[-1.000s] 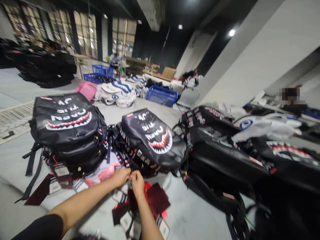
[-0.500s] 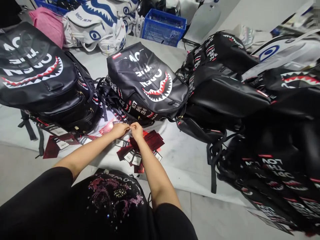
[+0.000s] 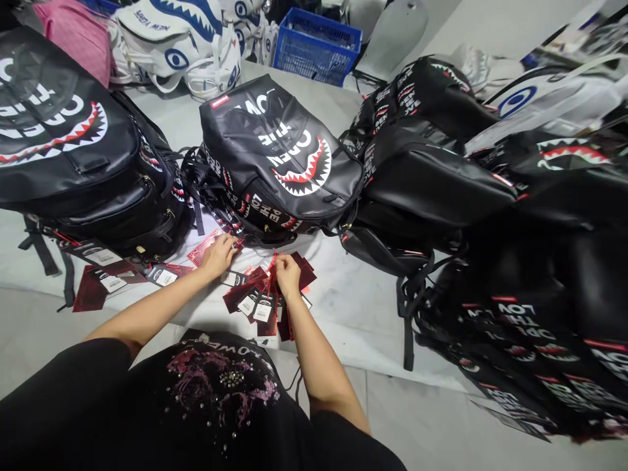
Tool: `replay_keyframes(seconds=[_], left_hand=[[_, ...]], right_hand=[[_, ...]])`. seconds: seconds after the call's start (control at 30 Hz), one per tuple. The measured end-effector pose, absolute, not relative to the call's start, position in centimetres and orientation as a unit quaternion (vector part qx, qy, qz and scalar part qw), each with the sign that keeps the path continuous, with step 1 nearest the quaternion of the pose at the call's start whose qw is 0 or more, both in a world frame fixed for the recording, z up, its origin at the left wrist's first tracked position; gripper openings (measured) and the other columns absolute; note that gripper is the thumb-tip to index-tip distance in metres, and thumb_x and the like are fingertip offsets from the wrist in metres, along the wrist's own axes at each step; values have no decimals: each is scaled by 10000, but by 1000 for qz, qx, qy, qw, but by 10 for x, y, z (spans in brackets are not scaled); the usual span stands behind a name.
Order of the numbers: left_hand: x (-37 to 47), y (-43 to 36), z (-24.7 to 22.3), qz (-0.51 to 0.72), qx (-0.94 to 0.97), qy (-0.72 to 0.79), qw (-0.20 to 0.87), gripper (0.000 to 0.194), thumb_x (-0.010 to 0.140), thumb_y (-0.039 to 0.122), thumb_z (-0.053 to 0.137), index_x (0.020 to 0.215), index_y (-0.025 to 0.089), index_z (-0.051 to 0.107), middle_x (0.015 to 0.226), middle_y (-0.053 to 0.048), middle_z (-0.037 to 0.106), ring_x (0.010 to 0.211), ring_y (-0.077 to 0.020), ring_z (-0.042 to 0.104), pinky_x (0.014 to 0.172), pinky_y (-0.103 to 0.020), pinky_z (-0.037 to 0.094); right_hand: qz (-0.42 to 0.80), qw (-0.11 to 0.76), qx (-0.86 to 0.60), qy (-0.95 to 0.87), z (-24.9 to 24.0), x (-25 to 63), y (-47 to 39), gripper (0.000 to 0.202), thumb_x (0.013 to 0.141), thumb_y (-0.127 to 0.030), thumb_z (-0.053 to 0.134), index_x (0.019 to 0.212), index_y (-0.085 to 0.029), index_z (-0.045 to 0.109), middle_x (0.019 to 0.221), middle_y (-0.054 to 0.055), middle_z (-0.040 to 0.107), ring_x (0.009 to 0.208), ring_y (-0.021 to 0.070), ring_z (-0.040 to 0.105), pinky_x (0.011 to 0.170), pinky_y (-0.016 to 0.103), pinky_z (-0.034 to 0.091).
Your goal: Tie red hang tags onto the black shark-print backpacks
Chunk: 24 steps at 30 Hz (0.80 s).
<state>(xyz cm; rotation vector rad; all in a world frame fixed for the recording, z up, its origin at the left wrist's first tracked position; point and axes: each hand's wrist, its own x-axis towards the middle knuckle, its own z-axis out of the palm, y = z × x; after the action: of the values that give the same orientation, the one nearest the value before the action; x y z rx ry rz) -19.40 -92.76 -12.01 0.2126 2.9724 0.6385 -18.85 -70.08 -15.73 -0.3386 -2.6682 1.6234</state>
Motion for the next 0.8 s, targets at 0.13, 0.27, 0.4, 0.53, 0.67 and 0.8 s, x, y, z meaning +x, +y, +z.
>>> replay_keyframes(seconds=[0.13,0.27,0.4,0.53,0.67,0.8], left_hand=[[-177,-898,-134,232,115,954,153,298,962,306,368,1107,227,617,1124,-58,621,1020,-185,580,880,-283,432],[-179,-865,-153,246,83,946,194,233,920,254,444,1004,238,661,1046,-34,681,987,-188,602,827,-282,438],[-188,-844,-165,247,88,944,200,197,890,242,488,978,231,664,1048,-39,679,977,-189,609,796,-279,439],[-191,-831,-169,244,89,943,209,165,872,268,526,964,207,649,1062,-58,661,964,-190,616,782,-277,444],[-193,-827,-171,234,81,945,215,170,850,308,562,968,201,621,1054,-62,653,948,-195,619,774,-279,450],[-193,-831,-172,213,71,949,221,183,852,306,551,987,198,611,1059,-81,651,960,-209,617,794,-299,452]], right_hand=[[453,-28,-191,-870,-181,-175,-679,175,710,-358,585,730,-187,620,699,31,638,660,184,551,685,305,409],[458,-39,-182,-869,-196,-179,-687,252,664,-410,641,798,-197,655,774,35,666,724,193,571,719,305,413],[469,-64,-182,-862,-204,-183,-692,158,667,-360,600,729,-218,629,661,-15,628,644,168,539,671,278,404],[478,-59,-169,-860,-208,-183,-690,123,674,-336,553,674,-219,592,638,-20,607,626,162,521,654,267,395],[498,-57,-152,-852,-209,-183,-691,124,680,-332,526,661,-212,553,656,-9,599,636,159,518,664,265,406],[514,-51,-151,-842,-209,-183,-693,135,684,-343,523,659,-211,519,636,-8,565,614,153,488,642,263,407]])
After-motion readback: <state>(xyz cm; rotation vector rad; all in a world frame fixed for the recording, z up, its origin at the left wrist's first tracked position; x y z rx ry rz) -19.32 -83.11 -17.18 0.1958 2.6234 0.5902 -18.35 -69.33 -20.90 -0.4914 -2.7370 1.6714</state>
